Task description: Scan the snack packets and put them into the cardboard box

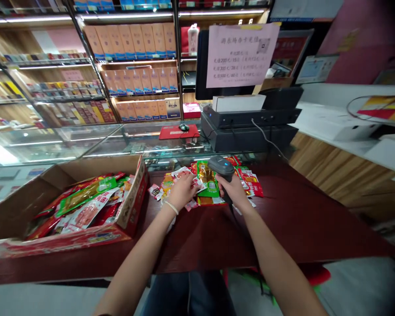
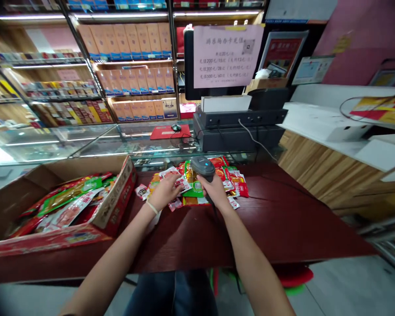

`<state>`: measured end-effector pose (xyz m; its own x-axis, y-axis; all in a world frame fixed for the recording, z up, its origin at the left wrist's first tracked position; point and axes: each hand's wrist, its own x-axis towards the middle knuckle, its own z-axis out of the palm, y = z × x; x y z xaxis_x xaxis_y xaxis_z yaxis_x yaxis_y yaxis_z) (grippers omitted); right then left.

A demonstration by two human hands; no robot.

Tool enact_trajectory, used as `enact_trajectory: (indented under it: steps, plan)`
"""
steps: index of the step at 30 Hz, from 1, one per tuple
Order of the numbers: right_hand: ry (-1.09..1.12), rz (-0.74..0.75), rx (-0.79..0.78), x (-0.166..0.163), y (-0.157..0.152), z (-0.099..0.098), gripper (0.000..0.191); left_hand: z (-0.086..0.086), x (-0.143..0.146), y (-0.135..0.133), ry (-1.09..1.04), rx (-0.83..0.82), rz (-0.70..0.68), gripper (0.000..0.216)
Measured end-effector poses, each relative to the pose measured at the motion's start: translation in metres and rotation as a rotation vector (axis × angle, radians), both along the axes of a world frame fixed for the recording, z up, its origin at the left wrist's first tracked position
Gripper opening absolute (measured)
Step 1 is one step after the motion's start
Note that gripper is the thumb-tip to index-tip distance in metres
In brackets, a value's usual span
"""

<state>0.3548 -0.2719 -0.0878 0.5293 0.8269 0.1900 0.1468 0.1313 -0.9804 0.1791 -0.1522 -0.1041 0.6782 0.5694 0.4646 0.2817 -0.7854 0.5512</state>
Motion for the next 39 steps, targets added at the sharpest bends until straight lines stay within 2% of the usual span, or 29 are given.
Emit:
enact_trajectory:
  steps: [4, 8, 14, 18, 20, 22, 24, 25, 28, 30, 35, 39]
  plan:
    - [0.03, -0.029, -0.001, 0.004, 0.001, -0.004, 0.038, -0.036, 0.014, -0.002, 0.003, 0.071, 0.051, 0.068]
    - [0.013, -0.034, -0.012, 0.003, 0.001, -0.005, 0.039, -0.048, 0.008, -0.007, 0.044, 0.086, 0.017, 0.066]
    - [-0.014, -0.045, -0.021, -0.002, -0.001, -0.003, 0.044, -0.042, -0.004, -0.007, -0.045, -0.04, -0.045, 0.069]
    - [0.022, -0.055, -0.03, -0.003, 0.001, -0.005, 0.043, -0.027, -0.016, -0.006, -0.3, -0.219, -0.032, 0.061]
    - [0.029, -0.055, -0.038, -0.003, 0.002, -0.007, 0.043, -0.02, -0.02, -0.005, -0.515, -0.297, 0.092, 0.049]
    - [0.038, -0.048, -0.036, -0.003, 0.003, -0.008, 0.044, -0.017, -0.02, -0.002, -0.713, -0.393, 0.278, 0.032]
    - [0.044, -0.045, -0.024, -0.004, 0.003, -0.008, 0.043, -0.017, -0.016, 0.002, -0.86, -0.577, 0.412, 0.025]
    - [0.043, -0.046, -0.018, -0.005, 0.002, -0.009, 0.043, -0.018, -0.013, 0.005, -0.922, -0.702, 0.438, 0.026]
    - [0.032, -0.06, -0.006, -0.005, 0.001, -0.008, 0.042, -0.022, -0.007, 0.014, -1.086, -1.039, 0.394, 0.027]
    - [0.022, -0.055, -0.008, -0.006, 0.0, -0.007, 0.044, -0.023, -0.006, 0.018, -1.168, -1.136, 0.353, 0.025]
    - [0.005, 0.009, -0.054, -0.013, 0.0, -0.005, 0.043, -0.023, -0.009, 0.02, -1.211, -1.149, 0.253, 0.028]
    - [0.001, 0.041, -0.052, -0.021, -0.001, -0.003, 0.039, -0.024, -0.008, 0.017, -1.218, -1.177, 0.253, 0.026]
